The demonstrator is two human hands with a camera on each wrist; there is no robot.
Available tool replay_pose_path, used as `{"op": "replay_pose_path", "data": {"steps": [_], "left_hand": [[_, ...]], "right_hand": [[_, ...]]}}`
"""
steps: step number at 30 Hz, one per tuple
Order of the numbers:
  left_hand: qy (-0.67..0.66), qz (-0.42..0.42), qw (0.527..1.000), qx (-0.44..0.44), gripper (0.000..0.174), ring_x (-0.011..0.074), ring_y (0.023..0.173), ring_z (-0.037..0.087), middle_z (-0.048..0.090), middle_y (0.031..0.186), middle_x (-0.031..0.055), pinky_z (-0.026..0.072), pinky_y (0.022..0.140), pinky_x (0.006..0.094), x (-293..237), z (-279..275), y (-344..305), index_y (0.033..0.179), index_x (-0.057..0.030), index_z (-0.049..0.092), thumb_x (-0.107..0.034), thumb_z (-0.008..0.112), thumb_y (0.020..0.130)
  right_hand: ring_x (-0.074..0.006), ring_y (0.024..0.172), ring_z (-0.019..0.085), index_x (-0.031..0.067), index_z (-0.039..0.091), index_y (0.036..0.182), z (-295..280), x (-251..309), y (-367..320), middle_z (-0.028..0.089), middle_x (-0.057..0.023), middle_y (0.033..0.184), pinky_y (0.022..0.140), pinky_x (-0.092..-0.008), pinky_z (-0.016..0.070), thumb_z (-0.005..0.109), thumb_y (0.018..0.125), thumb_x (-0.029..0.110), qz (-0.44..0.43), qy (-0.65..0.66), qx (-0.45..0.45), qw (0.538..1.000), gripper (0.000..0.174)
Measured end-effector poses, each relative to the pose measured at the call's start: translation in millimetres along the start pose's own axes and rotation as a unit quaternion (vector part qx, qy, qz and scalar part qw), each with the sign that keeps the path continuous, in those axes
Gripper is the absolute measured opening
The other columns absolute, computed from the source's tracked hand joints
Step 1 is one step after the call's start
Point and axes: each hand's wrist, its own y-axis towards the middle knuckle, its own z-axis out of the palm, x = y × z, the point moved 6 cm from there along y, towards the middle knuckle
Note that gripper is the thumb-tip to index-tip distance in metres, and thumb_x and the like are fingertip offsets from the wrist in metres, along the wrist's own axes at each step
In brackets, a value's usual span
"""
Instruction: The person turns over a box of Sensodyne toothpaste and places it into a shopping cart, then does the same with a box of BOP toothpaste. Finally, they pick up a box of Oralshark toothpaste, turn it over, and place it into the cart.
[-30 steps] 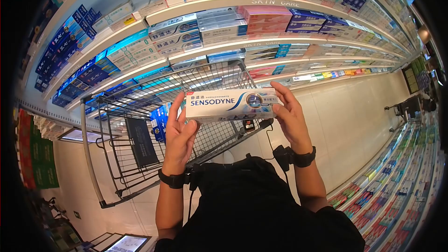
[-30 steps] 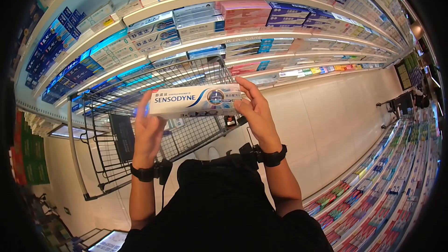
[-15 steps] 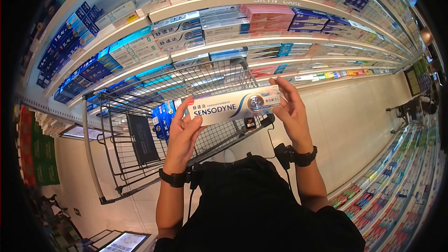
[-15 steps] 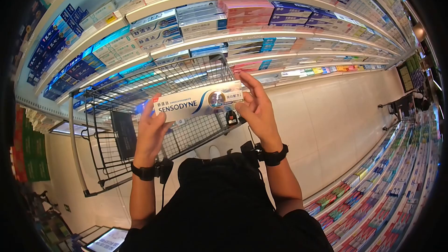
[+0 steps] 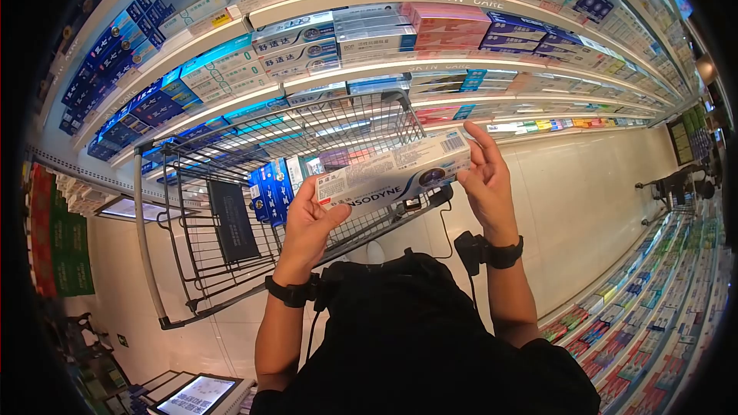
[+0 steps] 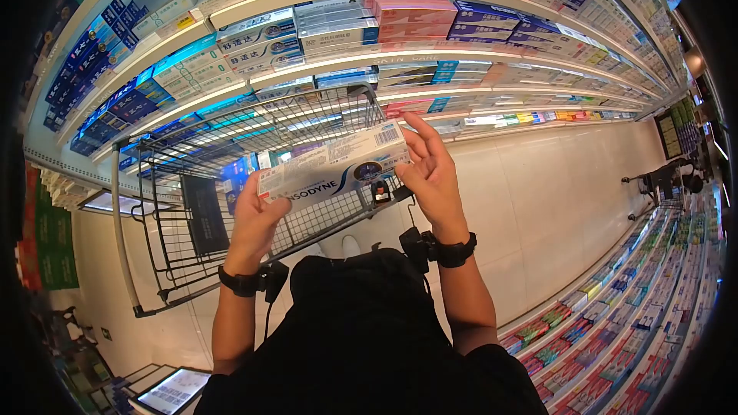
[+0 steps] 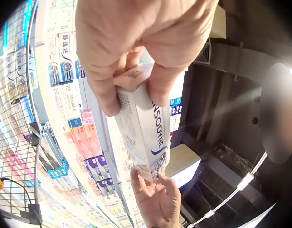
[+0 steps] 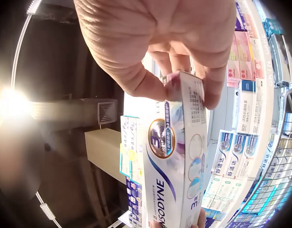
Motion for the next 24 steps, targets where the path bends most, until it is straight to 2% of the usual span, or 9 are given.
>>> {"op": "replay_pose_path", "data": {"steps": [7,9,12,15,16,19,20,23,24], "left_hand": [[0.110,0.029,0.993,0.008,0.048,0.0144,0.102,0.060,0.060,0.112,0.0101,0.0490,0.088,0.0266,-8,-1,-2,0.121,0.0015,0.045,0.005,0.069,0.080],[0.130,0.024,0.991,0.010,0.047,0.0134,0.101,0.060,0.061,0.110,0.0095,0.0488,0.087,0.0258,-5,1,-2,0.119,0.0008,0.046,0.005,0.070,0.079],[0.233,-0.017,0.972,0.001,0.043,0.0122,0.094,0.060,0.063,0.101,0.0072,0.0481,0.083,0.0254,8,1,-4,0.112,-0.0011,0.053,-0.001,0.075,0.076],[0.384,-0.034,0.922,0.039,0.038,0.0124,0.091,0.059,0.062,0.097,0.0043,0.0477,0.081,0.0275,25,-2,-6,0.105,-0.0023,0.057,-0.004,0.078,0.073],[0.387,-0.033,0.921,0.037,0.038,0.0118,0.088,0.059,0.063,0.093,0.0039,0.0477,0.079,0.0270,20,5,-8,0.101,-0.0023,0.060,-0.009,0.082,0.071],[0.380,-0.069,0.921,0.059,0.039,0.0119,0.086,0.059,0.064,0.093,0.0044,0.0479,0.077,0.0276,39,3,-11,0.101,-0.0023,0.061,-0.012,0.083,0.070],[0.377,-0.117,0.917,0.058,0.040,0.0120,0.085,0.060,0.065,0.093,0.0045,0.0484,0.078,0.0273,45,1,-13,0.104,-0.0018,0.060,-0.011,0.082,0.071],[0.316,-0.157,0.934,0.061,0.041,0.0120,0.085,0.061,0.065,0.093,0.0049,0.0485,0.078,0.0259,66,-10,-16,0.107,-0.0013,0.058,-0.009,0.080,0.073],[0.289,-0.145,0.945,0.054,0.040,0.0117,0.082,0.061,0.065,0.092,0.0049,0.0485,0.075,0.0259,68,-11,-16,0.106,-0.0009,0.058,-0.012,0.079,0.075]], "right_hand": [[-0.0175,0.120,0.050,-0.0022,0.037,0.139,-3,-11,0,0.052,-0.0149,0.129,0.101,-0.0293,0.0392,0.050,0.076,-0.007,0.009,-0.023,-0.010,1.000,0.064],[-0.0177,0.119,0.051,-0.0026,0.037,0.138,-6,-10,0,0.053,-0.0145,0.128,0.101,-0.0293,0.0393,0.053,0.076,-0.006,0.007,-0.018,-0.007,1.000,0.064],[-0.0182,0.118,0.052,-0.0030,0.037,0.138,-10,-13,1,0.054,-0.0139,0.127,0.100,-0.0294,0.0402,0.057,0.077,-0.003,0.002,-0.004,-0.008,1.000,0.064],[-0.0182,0.113,0.055,-0.0030,0.037,0.138,-16,-20,1,0.056,-0.0131,0.123,0.097,-0.0293,0.0422,0.065,0.079,0.003,0.017,0.006,-0.018,1.000,0.065],[-0.0180,0.112,0.055,-0.0029,0.037,0.138,-16,-23,2,0.056,-0.0130,0.123,0.097,-0.0292,0.0425,0.066,0.080,0.004,0.023,0.012,-0.017,1.000,0.065],[-0.0170,0.110,0.056,-0.0028,0.038,0.138,-11,-33,3,0.057,-0.0126,0.121,0.095,-0.0290,0.0434,0.067,0.083,0.009,0.044,0.029,-0.017,0.998,0.063],[-0.0167,0.109,0.056,-0.0029,0.038,0.137,-8,-37,4,0.057,-0.0124,0.121,0.095,-0.0288,0.0435,0.067,0.084,0.008,0.058,0.038,-0.021,0.997,0.062],[-0.0155,0.108,0.057,-0.0033,0.040,0.135,4,-56,7,0.059,-0.0118,0.120,0.095,-0.0281,0.0437,0.065,0.085,0.007,0.120,0.061,-0.022,0.991,0.057],[-0.0151,0.108,0.057,-0.0035,0.041,0.135,8,-65,7,0.059,-0.0115,0.119,0.095,-0.0280,0.0438,0.065,0.086,0.006,0.145,0.067,-0.021,0.987,0.055]]}}
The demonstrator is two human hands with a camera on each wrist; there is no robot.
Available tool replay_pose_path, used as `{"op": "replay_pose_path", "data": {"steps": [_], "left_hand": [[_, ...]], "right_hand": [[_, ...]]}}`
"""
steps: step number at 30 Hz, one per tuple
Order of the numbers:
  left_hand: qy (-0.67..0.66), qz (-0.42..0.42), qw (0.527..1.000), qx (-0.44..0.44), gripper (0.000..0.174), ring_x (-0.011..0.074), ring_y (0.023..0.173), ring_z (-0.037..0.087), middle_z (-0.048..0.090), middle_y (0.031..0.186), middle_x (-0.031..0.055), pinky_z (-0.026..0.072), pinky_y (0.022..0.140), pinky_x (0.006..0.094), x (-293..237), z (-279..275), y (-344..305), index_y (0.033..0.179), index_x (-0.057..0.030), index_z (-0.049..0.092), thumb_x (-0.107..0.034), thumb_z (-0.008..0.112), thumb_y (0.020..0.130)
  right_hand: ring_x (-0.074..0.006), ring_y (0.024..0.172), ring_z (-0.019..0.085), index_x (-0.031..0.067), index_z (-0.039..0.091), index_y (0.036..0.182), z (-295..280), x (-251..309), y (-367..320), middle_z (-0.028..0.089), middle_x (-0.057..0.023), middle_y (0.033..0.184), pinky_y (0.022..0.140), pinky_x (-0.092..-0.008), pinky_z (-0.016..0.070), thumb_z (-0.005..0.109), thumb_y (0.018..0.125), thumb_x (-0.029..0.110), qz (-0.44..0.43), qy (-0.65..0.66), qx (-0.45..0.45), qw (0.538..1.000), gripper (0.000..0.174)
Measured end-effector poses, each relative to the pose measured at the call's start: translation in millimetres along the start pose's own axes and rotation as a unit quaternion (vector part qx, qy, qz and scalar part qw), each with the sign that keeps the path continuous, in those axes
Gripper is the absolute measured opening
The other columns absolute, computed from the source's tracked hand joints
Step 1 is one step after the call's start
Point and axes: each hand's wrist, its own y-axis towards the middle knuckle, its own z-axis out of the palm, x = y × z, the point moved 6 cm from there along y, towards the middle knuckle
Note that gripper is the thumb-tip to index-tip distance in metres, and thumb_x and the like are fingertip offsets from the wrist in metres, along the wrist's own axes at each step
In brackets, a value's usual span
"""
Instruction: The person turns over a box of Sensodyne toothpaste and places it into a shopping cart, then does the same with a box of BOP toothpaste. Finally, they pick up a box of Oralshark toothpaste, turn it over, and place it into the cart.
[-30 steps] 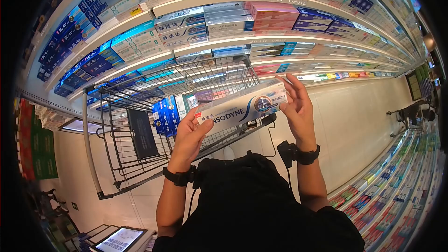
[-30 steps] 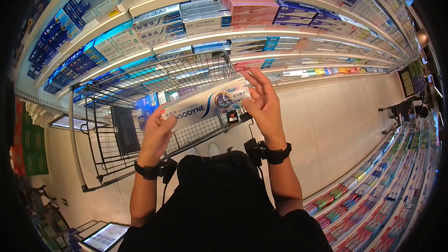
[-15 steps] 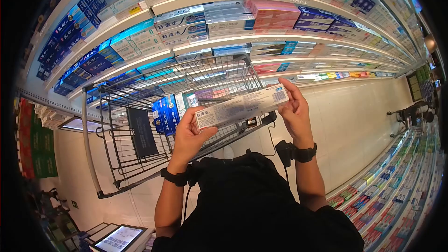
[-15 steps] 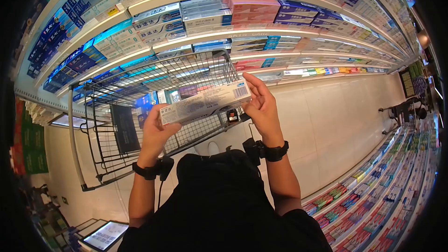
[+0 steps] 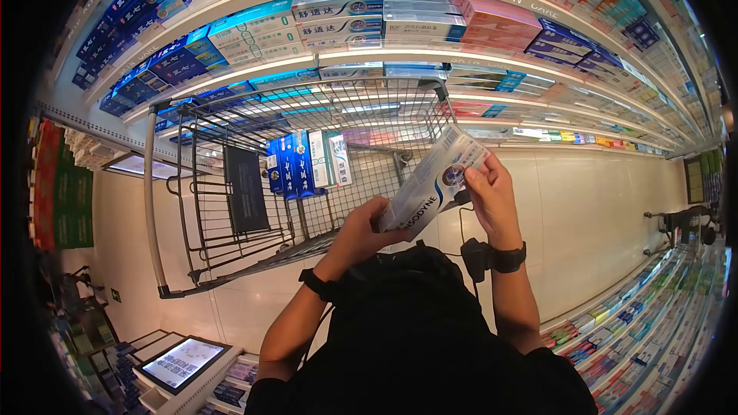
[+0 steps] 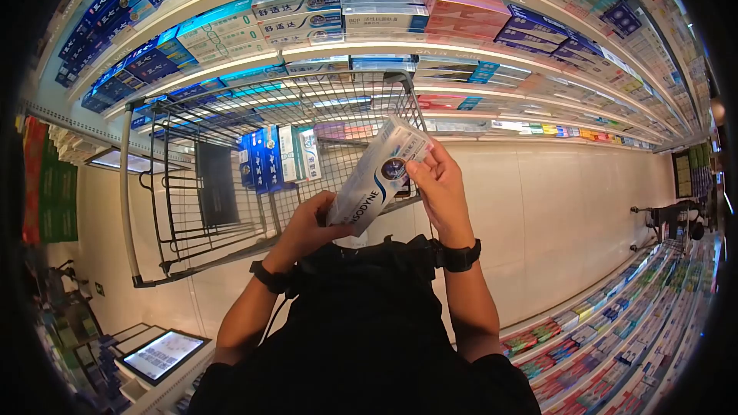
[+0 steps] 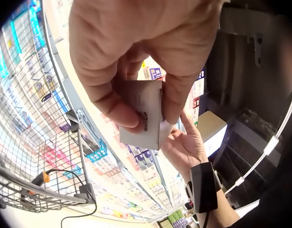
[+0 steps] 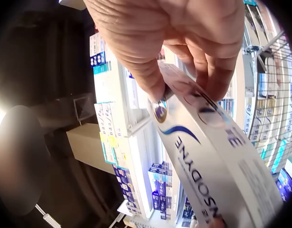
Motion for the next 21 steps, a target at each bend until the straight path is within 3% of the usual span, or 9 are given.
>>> {"op": "replay_pose_path", "data": {"steps": [2,5,11,14,17,19,21], "left_hand": [[-0.058,0.025,0.998,-0.014,0.038,0.0110,0.076,0.060,0.064,0.090,0.0050,0.0484,0.068,0.0259,3,-2,0,0.105,-0.0001,0.058,-0.017,0.078,0.078],[-0.223,-0.033,0.974,-0.006,0.042,0.0146,0.090,0.063,0.064,0.100,0.0078,0.0507,0.079,0.0268,12,-2,0,0.118,0.0019,0.053,-0.009,0.071,0.082],[-0.302,-0.074,0.949,-0.043,0.045,0.0183,0.095,0.062,0.062,0.107,0.0115,0.0525,0.083,0.0307,34,-18,-5,0.126,0.0046,0.046,-0.013,0.064,0.088],[-0.336,-0.092,0.935,-0.069,0.044,0.0186,0.095,0.062,0.061,0.107,0.0113,0.0522,0.084,0.0302,37,-27,-7,0.123,0.0048,0.047,-0.011,0.066,0.087],[-0.234,-0.053,0.966,-0.100,0.043,0.0200,0.094,0.064,0.063,0.105,0.0122,0.0528,0.082,0.0307,41,-43,-6,0.119,0.0043,0.049,-0.010,0.070,0.084],[-0.045,-0.010,0.984,-0.169,0.041,0.0168,0.086,0.065,0.065,0.096,0.0122,0.0522,0.074,0.0280,30,-62,-9,0.115,0.0033,0.053,-0.010,0.072,0.082],[0.090,0.034,0.972,-0.214,0.039,0.0147,0.082,0.065,0.066,0.090,0.0124,0.0516,0.070,0.0266,14,-76,-11,0.113,0.0025,0.055,-0.011,0.073,0.080]], "right_hand": [[-0.0145,0.108,0.057,-0.0037,0.042,0.133,9,-23,2,0.059,-0.0114,0.119,0.094,-0.0279,0.0442,0.065,0.086,0.006,0.035,-0.026,0.030,0.999,0.053],[-0.0149,0.109,0.057,-0.0038,0.043,0.131,28,-58,-1,0.059,-0.0117,0.120,0.094,-0.0287,0.0449,0.065,0.087,0.006,0.110,-0.058,0.072,0.990,0.050],[-0.0176,0.110,0.058,-0.0040,0.043,0.130,51,-99,3,0.060,-0.0131,0.119,0.094,-0.0306,0.0459,0.065,0.088,0.009,0.166,-0.071,0.101,0.978,0.050],[-0.0176,0.109,0.058,-0.0042,0.044,0.130,53,-109,11,0.060,-0.0130,0.119,0.093,-0.0309,0.0462,0.066,0.088,0.011,0.188,-0.111,0.115,0.969,0.050],[-0.0189,0.109,0.057,-0.0037,0.045,0.129,60,-114,18,0.059,-0.0124,0.119,0.093,-0.0327,0.0472,0.066,0.087,0.011,0.198,-0.114,0.119,0.966,0.049],[-0.0204,0.110,0.057,-0.0027,0.046,0.128,67,-114,25,0.059,-0.0118,0.119,0.093,-0.0356,0.0489,0.066,0.086,0.009,0.199,-0.082,0.114,0.970,0.047],[-0.0223,0.112,0.056,-0.0032,0.044,0.129,74,-121,31,0.057,-0.0133,0.121,0.092,-0.0380,0.0500,0.065,0.087,0.010,0.208,-0.058,0.103,0.971,0.049]]}}
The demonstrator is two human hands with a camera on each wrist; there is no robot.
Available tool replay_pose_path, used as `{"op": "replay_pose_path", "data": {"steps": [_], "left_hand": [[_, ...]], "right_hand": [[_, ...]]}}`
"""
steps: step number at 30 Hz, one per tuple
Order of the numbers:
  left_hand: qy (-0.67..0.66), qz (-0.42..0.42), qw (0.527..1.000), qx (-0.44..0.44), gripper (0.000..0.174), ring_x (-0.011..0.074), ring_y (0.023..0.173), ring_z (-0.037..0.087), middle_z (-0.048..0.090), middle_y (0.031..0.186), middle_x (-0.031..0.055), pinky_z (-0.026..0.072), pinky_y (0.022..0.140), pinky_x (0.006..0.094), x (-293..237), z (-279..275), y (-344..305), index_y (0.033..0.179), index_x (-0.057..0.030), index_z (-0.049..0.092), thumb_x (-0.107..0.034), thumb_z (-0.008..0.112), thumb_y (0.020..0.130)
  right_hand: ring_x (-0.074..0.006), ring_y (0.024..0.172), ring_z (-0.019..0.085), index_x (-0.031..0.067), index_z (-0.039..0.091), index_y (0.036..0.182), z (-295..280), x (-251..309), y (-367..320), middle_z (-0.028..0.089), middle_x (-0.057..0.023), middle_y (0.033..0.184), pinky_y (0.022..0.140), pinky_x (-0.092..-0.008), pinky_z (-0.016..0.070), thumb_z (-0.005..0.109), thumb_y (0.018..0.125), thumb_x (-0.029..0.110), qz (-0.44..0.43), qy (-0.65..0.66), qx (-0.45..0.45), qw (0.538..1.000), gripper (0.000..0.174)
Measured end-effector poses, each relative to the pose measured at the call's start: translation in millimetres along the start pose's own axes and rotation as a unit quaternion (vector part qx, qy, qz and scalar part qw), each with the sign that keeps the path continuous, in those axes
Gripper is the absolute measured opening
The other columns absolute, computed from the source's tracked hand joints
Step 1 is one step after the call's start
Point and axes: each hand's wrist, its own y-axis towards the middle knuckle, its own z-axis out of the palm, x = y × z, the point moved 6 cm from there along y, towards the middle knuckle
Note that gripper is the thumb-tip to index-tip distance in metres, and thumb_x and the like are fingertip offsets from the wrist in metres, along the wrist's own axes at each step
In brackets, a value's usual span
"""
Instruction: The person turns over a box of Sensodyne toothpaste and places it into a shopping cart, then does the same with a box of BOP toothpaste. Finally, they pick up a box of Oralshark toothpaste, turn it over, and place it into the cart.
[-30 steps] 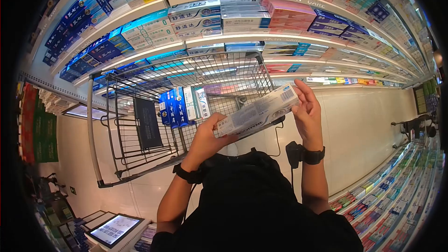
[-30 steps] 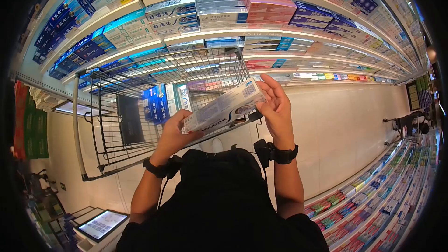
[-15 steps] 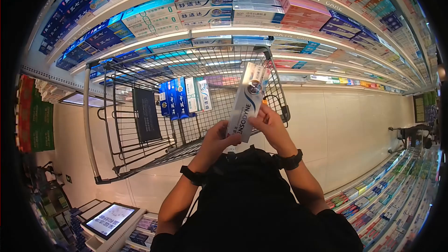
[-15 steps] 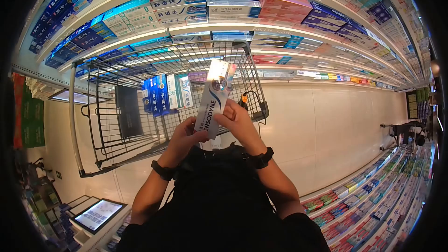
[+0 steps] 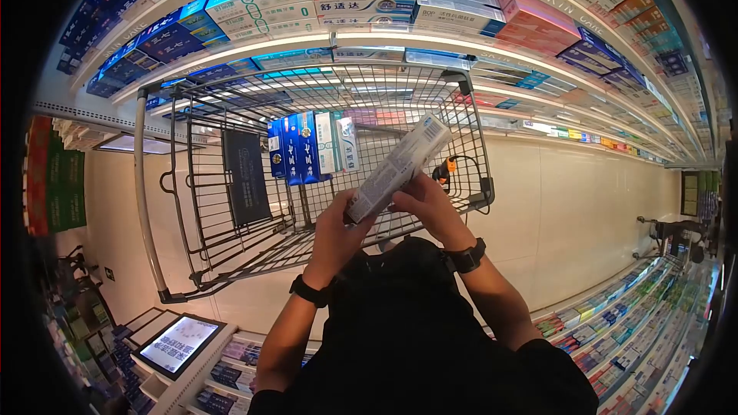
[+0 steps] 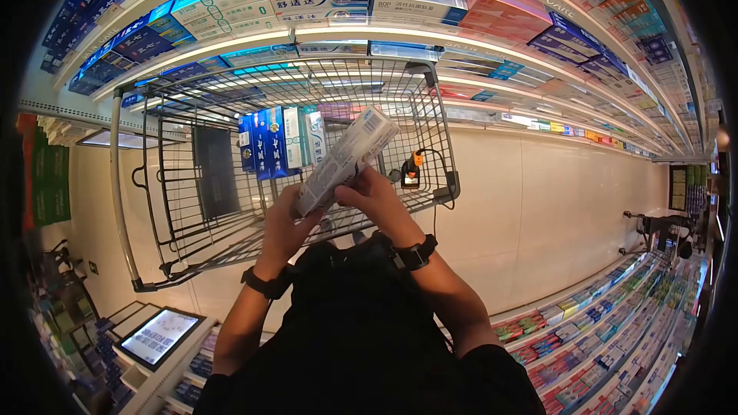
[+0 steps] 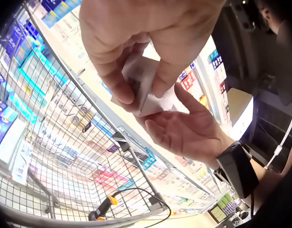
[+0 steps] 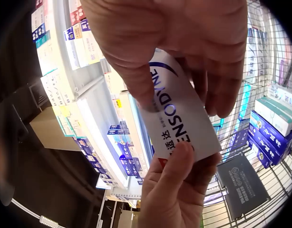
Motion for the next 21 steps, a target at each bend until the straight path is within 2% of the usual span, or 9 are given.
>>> {"op": "replay_pose_path", "data": {"steps": [2,5,9,12,13,16,17,19,21], "left_hand": [[0.070,0.058,0.995,-0.033,0.039,0.0136,0.079,0.065,0.066,0.088,0.0130,0.0512,0.068,0.0263,-10,-13,2,0.111,0.0018,0.056,-0.011,0.074,0.079],[0.030,0.071,0.996,-0.037,0.039,0.0156,0.076,0.065,0.066,0.090,0.0129,0.0512,0.066,0.0266,-4,-18,2,0.112,0.0026,0.056,-0.012,0.074,0.080],[-0.209,-0.116,0.967,0.094,0.054,0.0235,0.100,0.064,0.057,0.121,0.0217,0.0534,0.081,0.0310,47,-5,0,0.129,0.0058,0.039,-0.008,0.068,0.085],[-0.144,-0.178,0.971,0.075,0.064,0.0213,0.103,0.063,0.056,0.124,0.0202,0.0536,0.081,0.0307,68,-16,-13,0.137,0.0055,0.032,-0.008,0.068,0.085],[-0.065,-0.143,0.985,0.071,0.067,0.0245,0.102,0.063,0.057,0.124,0.0199,0.0537,0.081,0.0335,75,-22,-18,0.140,0.0026,0.033,-0.010,0.069,0.084],[0.186,-0.028,0.977,0.105,0.058,0.0326,0.100,0.064,0.061,0.116,0.0221,0.0531,0.081,0.0381,96,-34,-39,0.130,0.0006,0.046,-0.022,0.071,0.083],[0.199,-0.042,0.971,0.124,0.059,0.0335,0.101,0.063,0.061,0.115,0.0218,0.0521,0.083,0.0391,102,-34,-45,0.130,0.0002,0.047,-0.025,0.071,0.082],[0.224,-0.070,0.958,0.166,0.060,0.0354,0.103,0.060,0.061,0.113,0.0213,0.0503,0.087,0.0410,111,-35,-53,0.129,-0.0007,0.048,-0.029,0.070,0.082],[0.222,-0.041,0.958,0.174,0.060,0.0344,0.102,0.060,0.061,0.113,0.0202,0.0497,0.086,0.0415,114,-34,-53,0.129,-0.0017,0.049,-0.035,0.069,0.083]], "right_hand": [[-0.0225,0.112,0.056,-0.0033,0.042,0.130,6,-5,7,0.056,-0.0139,0.122,0.092,-0.0379,0.0498,0.065,0.086,0.011,0.001,0.032,0.007,0.999,0.051],[-0.0208,0.111,0.056,-0.0026,0.043,0.130,18,-14,16,0.057,-0.0117,0.121,0.095,-0.0359,0.0471,0.065,0.086,0.005,0.007,0.089,0.044,0.995,0.050],[-0.0207,0.107,0.059,-0.0028,0.045,0.128,15,-41,28,0.059,-0.0122,0.118,0.091,-0.0357,0.0494,0.064,0.085,0.003,0.062,0.053,0.037,0.996,0.047],[-0.0199,0.101,0.062,-0.0026,0.048,0.123,-1,-71,55,0.061,-0.0116,0.114,0.085,-0.0348,0.0523,0.064,0.086,0.008,0.135,0.009,0.009,0.991,0.043],[-0.0193,0.095,0.064,-0.0024,0.050,0.120,-10,-82,70,0.062,-0.0114,0.110,0.078,-0.0341,0.0556,0.065,0.087,0.015,0.141,-0.044,0.020,0.989,0.040],[-0.0194,0.090,0.065,-0.0025,0.051,0.119,-30,-105,107,0.062,-0.0110,0.106,0.076,-0.0333,0.0571,0.065,0.088,0.019,0.182,-0.099,-0.012,0.978,0.040],[-0.0201,0.088,0.065,-0.0038,0.052,0.118,-49,-130,126,0.062,-0.0110,0.102,0.070,-0.0327,0.0586,0.067,0.086,0.022,0.185,-0.127,-0.010,0.974,0.044],[-0.0224,0.091,0.064,-0.0060,0.049,0.119,-65,-160,158,0.060,-0.0135,0.106,0.069,-0.0323,0.0588,0.069,0.085,0.022,0.220,-0.157,-0.012,0.963,0.048],[-0.0259,0.090,0.065,-0.0095,0.048,0.119,-84,-193,189,0.059,-0.0164,0.107,0.064,-0.0326,0.0592,0.071,0.083,0.023,0.235,-0.186,-0.012,0.954,0.054]]}}
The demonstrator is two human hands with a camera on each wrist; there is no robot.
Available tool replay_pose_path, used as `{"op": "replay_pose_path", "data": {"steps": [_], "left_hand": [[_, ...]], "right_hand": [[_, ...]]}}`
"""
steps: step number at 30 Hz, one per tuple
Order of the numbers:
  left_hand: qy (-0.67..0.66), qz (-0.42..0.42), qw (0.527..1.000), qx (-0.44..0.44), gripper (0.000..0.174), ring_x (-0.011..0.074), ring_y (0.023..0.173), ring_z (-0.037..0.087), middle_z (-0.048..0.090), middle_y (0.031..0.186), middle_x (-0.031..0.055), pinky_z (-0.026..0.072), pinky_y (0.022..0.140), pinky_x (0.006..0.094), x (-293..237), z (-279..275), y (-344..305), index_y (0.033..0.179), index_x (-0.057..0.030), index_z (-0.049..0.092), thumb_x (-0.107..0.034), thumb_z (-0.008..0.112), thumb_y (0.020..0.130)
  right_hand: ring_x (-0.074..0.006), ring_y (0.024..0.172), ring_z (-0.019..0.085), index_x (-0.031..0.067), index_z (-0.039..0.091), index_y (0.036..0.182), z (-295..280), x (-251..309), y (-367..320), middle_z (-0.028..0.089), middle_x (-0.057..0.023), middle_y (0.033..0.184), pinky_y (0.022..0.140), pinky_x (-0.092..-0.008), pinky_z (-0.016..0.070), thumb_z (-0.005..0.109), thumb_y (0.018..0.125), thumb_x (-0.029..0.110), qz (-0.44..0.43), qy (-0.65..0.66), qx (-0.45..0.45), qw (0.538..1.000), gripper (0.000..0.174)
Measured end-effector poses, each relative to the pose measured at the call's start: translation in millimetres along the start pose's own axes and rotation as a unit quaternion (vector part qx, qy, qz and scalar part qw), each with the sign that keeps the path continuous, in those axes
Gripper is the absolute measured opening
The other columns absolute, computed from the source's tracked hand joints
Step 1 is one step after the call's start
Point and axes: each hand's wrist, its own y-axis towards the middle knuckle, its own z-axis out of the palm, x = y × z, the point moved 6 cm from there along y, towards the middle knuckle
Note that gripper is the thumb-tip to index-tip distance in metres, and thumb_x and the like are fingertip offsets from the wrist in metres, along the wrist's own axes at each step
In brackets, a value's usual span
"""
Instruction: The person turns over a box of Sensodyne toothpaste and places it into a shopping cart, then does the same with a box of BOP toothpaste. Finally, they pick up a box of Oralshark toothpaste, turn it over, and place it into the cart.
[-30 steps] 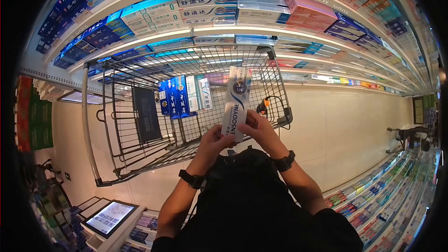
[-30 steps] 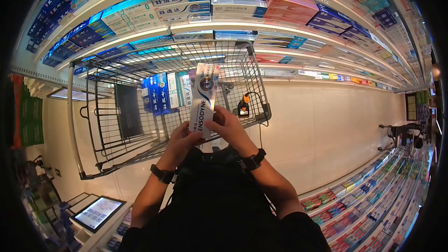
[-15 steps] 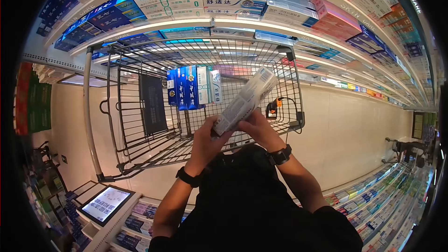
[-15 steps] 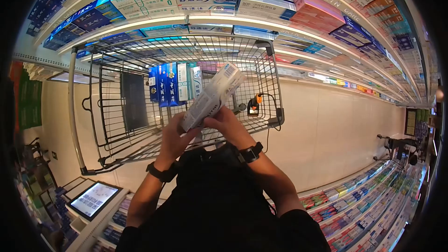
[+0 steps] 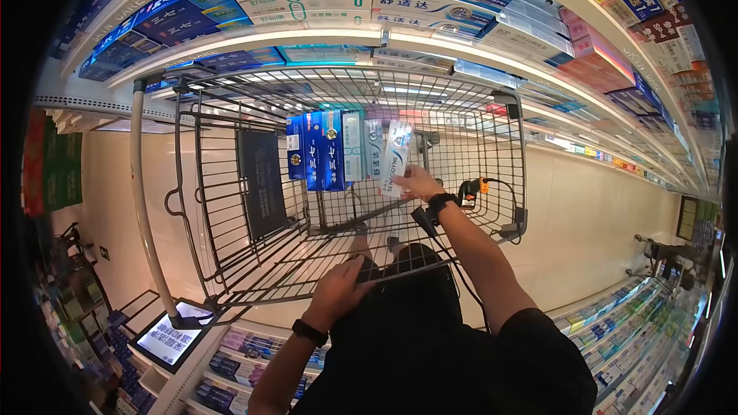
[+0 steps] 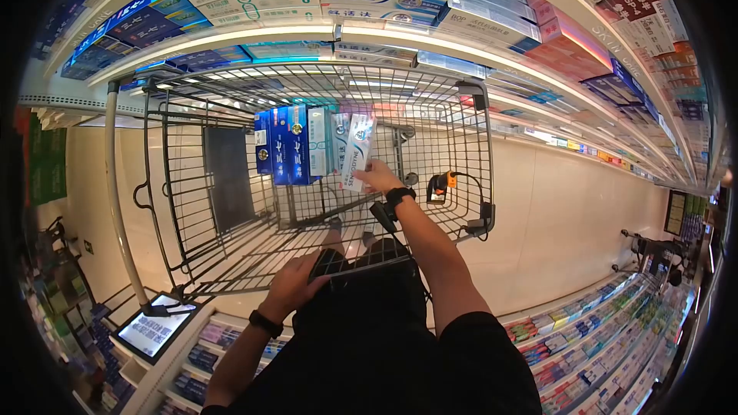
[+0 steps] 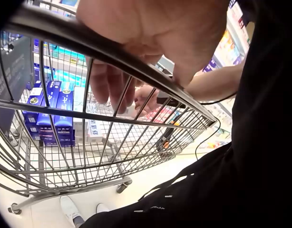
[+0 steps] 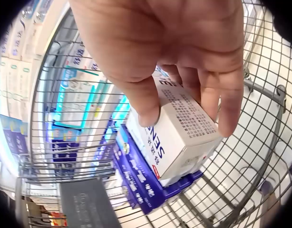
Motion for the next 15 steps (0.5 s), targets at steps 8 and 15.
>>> {"op": "replay_pose_path", "data": {"steps": [8,15], "left_hand": [[0.026,0.004,0.999,0.034,0.055,0.0311,0.097,0.062,0.062,0.108,0.0156,0.0515,0.080,0.0390,4,4,10,0.124,-0.0008,0.052,-0.025,0.071,0.079],[0.038,0.027,0.998,0.038,0.052,0.0294,0.088,0.059,0.059,0.102,0.0135,0.0503,0.075,0.0386,6,5,11,0.121,0.0008,0.051,-0.022,0.068,0.078]], "right_hand": [[-0.0272,0.079,0.066,-0.0084,0.052,0.115,2,-26,87,0.063,-0.0180,0.100,0.058,-0.0367,0.0567,0.073,0.080,0.022,0.041,-0.078,-0.032,0.996,0.050],[-0.0302,0.086,0.066,-0.0071,0.058,0.112,-3,-46,115,0.066,-0.0203,0.099,0.071,-0.0374,0.0544,0.071,0.080,0.023,-0.003,-0.183,-0.077,0.980,0.045]]}}
